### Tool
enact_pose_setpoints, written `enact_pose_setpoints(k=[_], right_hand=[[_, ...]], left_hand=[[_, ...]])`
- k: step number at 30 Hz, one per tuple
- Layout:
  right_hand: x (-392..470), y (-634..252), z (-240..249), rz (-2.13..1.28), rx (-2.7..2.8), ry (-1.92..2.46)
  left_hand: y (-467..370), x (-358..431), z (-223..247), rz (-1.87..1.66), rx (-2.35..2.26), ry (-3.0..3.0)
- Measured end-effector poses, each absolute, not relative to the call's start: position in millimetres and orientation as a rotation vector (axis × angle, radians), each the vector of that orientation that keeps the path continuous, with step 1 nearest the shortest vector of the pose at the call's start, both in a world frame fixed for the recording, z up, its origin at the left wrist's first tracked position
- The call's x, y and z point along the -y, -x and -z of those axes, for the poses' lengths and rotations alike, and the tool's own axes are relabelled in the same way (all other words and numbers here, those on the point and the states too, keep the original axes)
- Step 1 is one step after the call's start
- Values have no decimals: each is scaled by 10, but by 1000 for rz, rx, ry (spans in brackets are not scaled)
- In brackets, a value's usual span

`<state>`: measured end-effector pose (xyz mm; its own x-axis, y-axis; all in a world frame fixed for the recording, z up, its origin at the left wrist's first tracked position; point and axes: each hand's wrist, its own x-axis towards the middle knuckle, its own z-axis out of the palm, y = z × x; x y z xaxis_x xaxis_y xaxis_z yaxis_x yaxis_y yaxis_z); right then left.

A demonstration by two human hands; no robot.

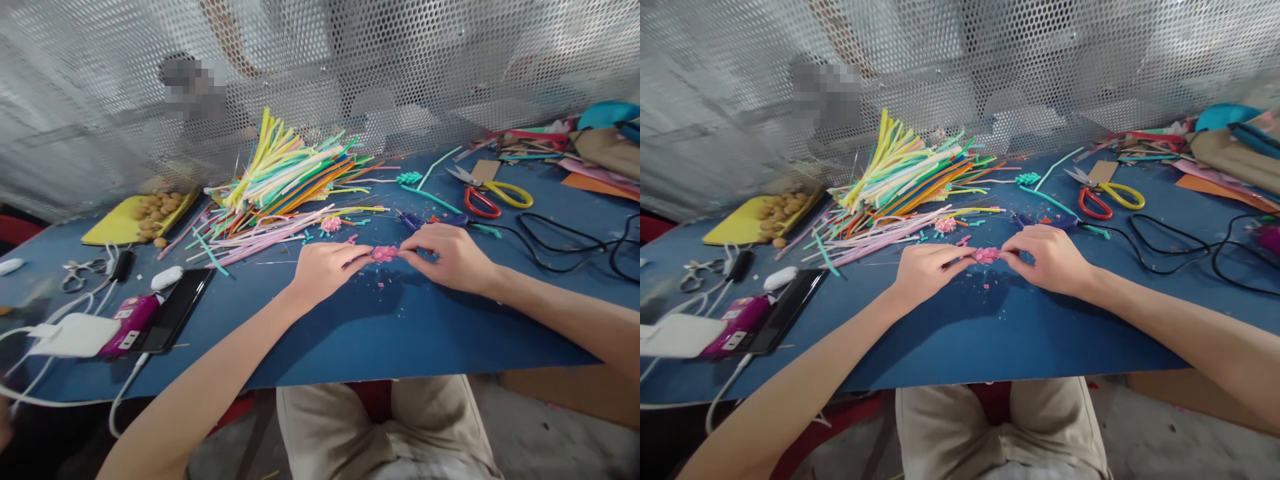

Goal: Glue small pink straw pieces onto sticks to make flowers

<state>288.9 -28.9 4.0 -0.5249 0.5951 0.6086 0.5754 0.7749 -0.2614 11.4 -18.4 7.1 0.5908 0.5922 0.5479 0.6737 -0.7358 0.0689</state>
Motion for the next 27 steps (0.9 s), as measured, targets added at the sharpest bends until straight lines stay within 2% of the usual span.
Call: enact_pose_setpoints(k=[5,13,27], right_hand=[[282,-2907,-48,-34,2269,879],[264,-2909,-46,3,2271,903],[282,-2923,-74,-135,2276,915]], left_hand=[[-109,179,-88,829,1048,2715],[-78,111,-102,1006,1221,2610],[3,-32,-94,1053,1347,2576]])
